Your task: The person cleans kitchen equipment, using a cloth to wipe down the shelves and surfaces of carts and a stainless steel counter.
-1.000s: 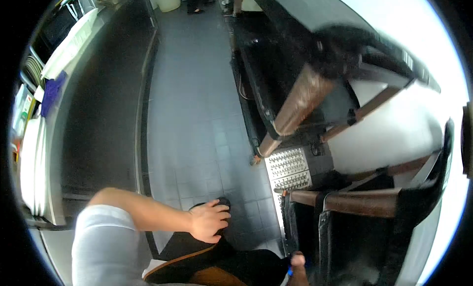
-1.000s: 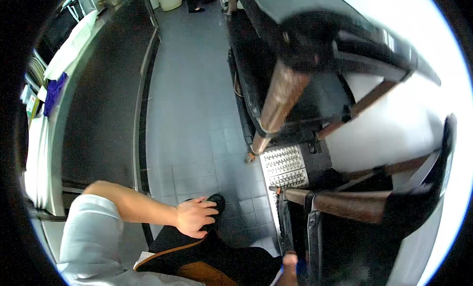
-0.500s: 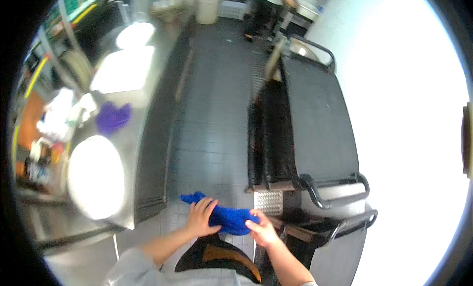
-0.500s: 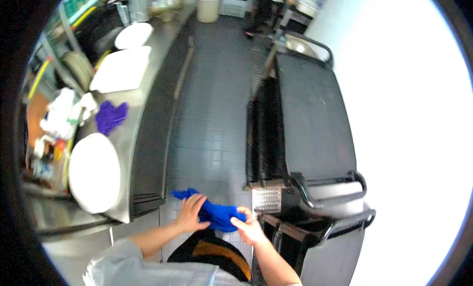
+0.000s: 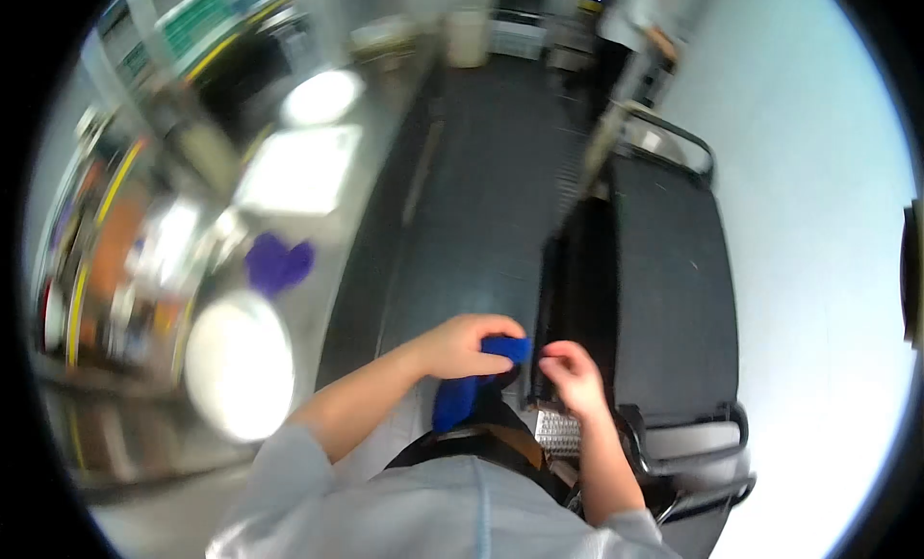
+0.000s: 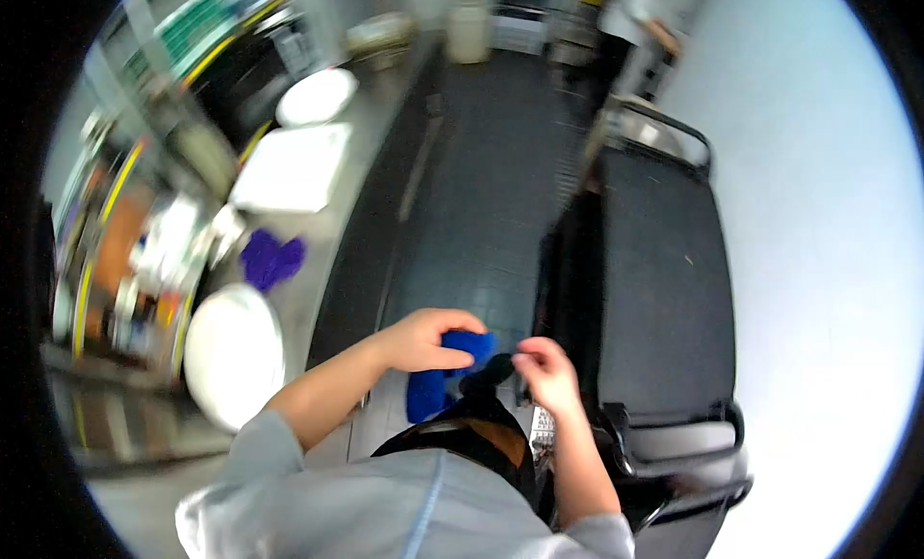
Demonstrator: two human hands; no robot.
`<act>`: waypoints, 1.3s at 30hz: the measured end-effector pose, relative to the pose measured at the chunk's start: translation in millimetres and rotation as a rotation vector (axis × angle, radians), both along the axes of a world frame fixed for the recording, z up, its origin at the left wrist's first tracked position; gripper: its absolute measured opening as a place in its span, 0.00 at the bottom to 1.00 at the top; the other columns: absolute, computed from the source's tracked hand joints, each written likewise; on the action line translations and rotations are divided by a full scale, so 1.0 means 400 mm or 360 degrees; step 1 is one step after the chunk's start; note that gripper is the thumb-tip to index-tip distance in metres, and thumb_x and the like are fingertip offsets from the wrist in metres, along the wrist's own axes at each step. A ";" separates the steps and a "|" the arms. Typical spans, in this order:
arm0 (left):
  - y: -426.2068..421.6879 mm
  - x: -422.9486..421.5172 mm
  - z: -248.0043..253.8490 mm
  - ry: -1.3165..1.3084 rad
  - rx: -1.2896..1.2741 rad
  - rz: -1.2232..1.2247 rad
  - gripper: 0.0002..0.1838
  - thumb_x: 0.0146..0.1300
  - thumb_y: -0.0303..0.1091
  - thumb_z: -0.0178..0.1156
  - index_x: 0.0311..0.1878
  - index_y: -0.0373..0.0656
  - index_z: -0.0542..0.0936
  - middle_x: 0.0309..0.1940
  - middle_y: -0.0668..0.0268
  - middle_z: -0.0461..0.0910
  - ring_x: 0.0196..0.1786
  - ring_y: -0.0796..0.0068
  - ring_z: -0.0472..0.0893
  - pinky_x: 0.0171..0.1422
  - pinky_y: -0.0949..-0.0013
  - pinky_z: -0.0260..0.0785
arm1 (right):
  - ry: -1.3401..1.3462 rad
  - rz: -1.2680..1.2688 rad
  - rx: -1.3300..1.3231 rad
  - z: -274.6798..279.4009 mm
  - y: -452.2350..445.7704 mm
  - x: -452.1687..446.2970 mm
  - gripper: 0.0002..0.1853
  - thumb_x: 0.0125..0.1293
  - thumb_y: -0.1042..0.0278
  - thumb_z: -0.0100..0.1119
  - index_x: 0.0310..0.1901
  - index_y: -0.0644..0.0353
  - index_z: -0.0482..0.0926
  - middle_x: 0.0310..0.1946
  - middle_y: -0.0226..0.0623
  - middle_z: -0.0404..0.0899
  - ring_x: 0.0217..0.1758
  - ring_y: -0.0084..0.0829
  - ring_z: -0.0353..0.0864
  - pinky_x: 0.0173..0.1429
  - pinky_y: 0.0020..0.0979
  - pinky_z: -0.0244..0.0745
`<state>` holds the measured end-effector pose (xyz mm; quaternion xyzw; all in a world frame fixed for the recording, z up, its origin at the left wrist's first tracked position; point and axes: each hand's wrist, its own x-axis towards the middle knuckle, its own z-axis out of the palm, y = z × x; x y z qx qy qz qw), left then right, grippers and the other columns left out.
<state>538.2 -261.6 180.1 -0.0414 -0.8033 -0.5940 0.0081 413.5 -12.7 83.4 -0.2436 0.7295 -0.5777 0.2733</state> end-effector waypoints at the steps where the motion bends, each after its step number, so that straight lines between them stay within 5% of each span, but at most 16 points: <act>1: -0.008 -0.058 0.041 -0.0124 -0.0018 -0.0070 0.22 0.60 0.36 0.70 0.55 0.38 0.80 0.48 0.59 0.85 0.53 0.70 0.83 0.59 0.66 0.74 | -0.0191 0.0231 0.0314 0.052 -0.031 -0.033 0.13 0.70 0.66 0.62 0.52 0.61 0.80 0.38 0.28 0.81 0.41 0.23 0.79 0.48 0.26 0.76; 2: -0.025 -0.093 0.068 -0.0252 -0.0039 -0.0098 0.21 0.60 0.36 0.69 0.55 0.38 0.81 0.48 0.58 0.85 0.52 0.69 0.83 0.59 0.65 0.74 | -0.0406 0.0507 0.0617 0.100 -0.073 -0.043 0.14 0.71 0.63 0.61 0.52 0.61 0.80 0.38 0.28 0.81 0.40 0.23 0.80 0.47 0.25 0.77; 4: -0.055 -0.161 0.085 -0.0220 -0.0217 -0.0126 0.22 0.62 0.37 0.68 0.57 0.39 0.81 0.51 0.57 0.85 0.54 0.68 0.84 0.61 0.64 0.74 | -0.0799 0.0759 0.0263 -0.026 -0.156 -0.062 0.15 0.73 0.58 0.57 0.52 0.58 0.80 0.39 0.28 0.82 0.40 0.26 0.80 0.46 0.28 0.77; 6: -0.078 -0.198 0.148 -0.0336 -0.0463 -0.0400 0.28 0.65 0.46 0.65 0.64 0.41 0.78 0.56 0.52 0.83 0.58 0.55 0.83 0.63 0.60 0.74 | -0.1424 0.0644 -0.0058 -0.036 -0.279 -0.048 0.15 0.75 0.61 0.54 0.57 0.56 0.80 0.47 0.33 0.84 0.47 0.31 0.82 0.54 0.34 0.78; 10: -0.010 -0.380 0.198 -0.0580 -0.0853 -0.0996 0.42 0.65 0.57 0.63 0.75 0.44 0.65 0.58 0.43 0.79 0.59 0.46 0.80 0.64 0.58 0.73 | -0.2007 0.0555 -0.0886 -0.034 -0.370 -0.287 0.22 0.79 0.59 0.48 0.69 0.57 0.71 0.63 0.40 0.77 0.64 0.37 0.78 0.70 0.40 0.72; 12: -0.096 -0.447 0.210 -0.0682 -0.0857 -0.1069 0.44 0.64 0.53 0.66 0.77 0.43 0.61 0.58 0.43 0.79 0.59 0.49 0.81 0.64 0.58 0.73 | -0.1839 0.0374 -0.0895 0.026 -0.411 -0.389 0.24 0.79 0.56 0.48 0.70 0.57 0.69 0.63 0.41 0.76 0.64 0.37 0.78 0.69 0.40 0.73; 16: -0.390 -0.607 0.060 -0.0907 0.0362 -0.0556 0.34 0.63 0.38 0.70 0.71 0.43 0.71 0.53 0.59 0.82 0.53 0.68 0.83 0.61 0.63 0.75 | -0.1663 0.0190 -0.1221 0.087 -0.468 -0.606 0.25 0.78 0.59 0.49 0.72 0.58 0.66 0.66 0.40 0.73 0.67 0.35 0.75 0.71 0.39 0.71; 18: -0.502 -0.720 -0.050 -0.0760 0.0297 -0.0302 0.31 0.62 0.37 0.70 0.67 0.39 0.73 0.52 0.62 0.81 0.52 0.72 0.82 0.60 0.66 0.74 | -0.1484 0.0109 -0.1282 0.115 -0.491 -0.661 0.25 0.78 0.58 0.49 0.71 0.58 0.68 0.63 0.40 0.77 0.65 0.34 0.77 0.68 0.38 0.74; 21: -0.579 -0.895 -0.177 -0.0448 0.0151 -0.0248 0.30 0.62 0.39 0.70 0.65 0.39 0.74 0.53 0.62 0.80 0.55 0.74 0.80 0.60 0.68 0.73 | -0.0627 0.0121 -0.0900 0.182 -0.548 -0.697 0.26 0.72 0.67 0.57 0.69 0.60 0.69 0.63 0.40 0.77 0.66 0.33 0.76 0.69 0.35 0.72; 24: -0.601 -1.030 -0.200 -0.0888 0.0474 -0.0774 0.30 0.62 0.39 0.69 0.66 0.39 0.74 0.56 0.63 0.79 0.58 0.75 0.77 0.61 0.67 0.72 | 0.0130 0.0005 -0.0510 0.251 -0.586 -0.718 0.26 0.67 0.72 0.62 0.67 0.61 0.72 0.64 0.39 0.76 0.66 0.30 0.74 0.70 0.33 0.70; 26: -0.581 -1.096 -0.207 -0.0820 0.0563 -0.0999 0.31 0.63 0.40 0.69 0.66 0.37 0.73 0.59 0.61 0.79 0.61 0.74 0.74 0.65 0.66 0.70 | 0.0503 -0.0093 -0.0270 0.281 -0.598 -0.752 0.25 0.66 0.73 0.63 0.65 0.62 0.74 0.64 0.38 0.76 0.66 0.29 0.74 0.69 0.33 0.70; 30: -0.552 -1.154 -0.210 -0.0951 0.0363 -0.1405 0.35 0.63 0.43 0.68 0.69 0.36 0.70 0.61 0.59 0.77 0.62 0.70 0.75 0.70 0.64 0.66 | 0.0407 -0.0374 -0.0216 0.318 -0.545 -0.717 0.25 0.67 0.72 0.63 0.66 0.61 0.73 0.63 0.38 0.76 0.65 0.29 0.74 0.69 0.33 0.69; 34: -0.462 -1.167 -0.177 -0.1145 0.0924 -0.1652 0.31 0.64 0.37 0.66 0.68 0.34 0.71 0.58 0.59 0.80 0.57 0.69 0.80 0.62 0.66 0.73 | 0.0114 -0.0962 -0.0450 0.320 -0.463 -0.644 0.26 0.67 0.71 0.63 0.66 0.61 0.73 0.62 0.38 0.75 0.64 0.30 0.73 0.69 0.33 0.69; 37: -0.399 -1.193 -0.129 -0.1495 0.1549 -0.1511 0.27 0.68 0.34 0.62 0.66 0.29 0.71 0.58 0.55 0.80 0.58 0.67 0.81 0.64 0.64 0.74 | -0.0004 -0.1471 -0.0786 0.329 -0.345 -0.620 0.26 0.67 0.71 0.63 0.67 0.60 0.72 0.62 0.38 0.75 0.63 0.30 0.73 0.69 0.33 0.68; 39: -0.362 -1.242 -0.056 -0.1460 0.1589 -0.1361 0.27 0.68 0.34 0.62 0.65 0.29 0.71 0.58 0.55 0.80 0.57 0.67 0.82 0.64 0.63 0.74 | -0.0011 -0.1741 -0.0997 0.342 -0.246 -0.600 0.26 0.68 0.70 0.63 0.67 0.60 0.72 0.62 0.38 0.75 0.63 0.31 0.73 0.69 0.33 0.68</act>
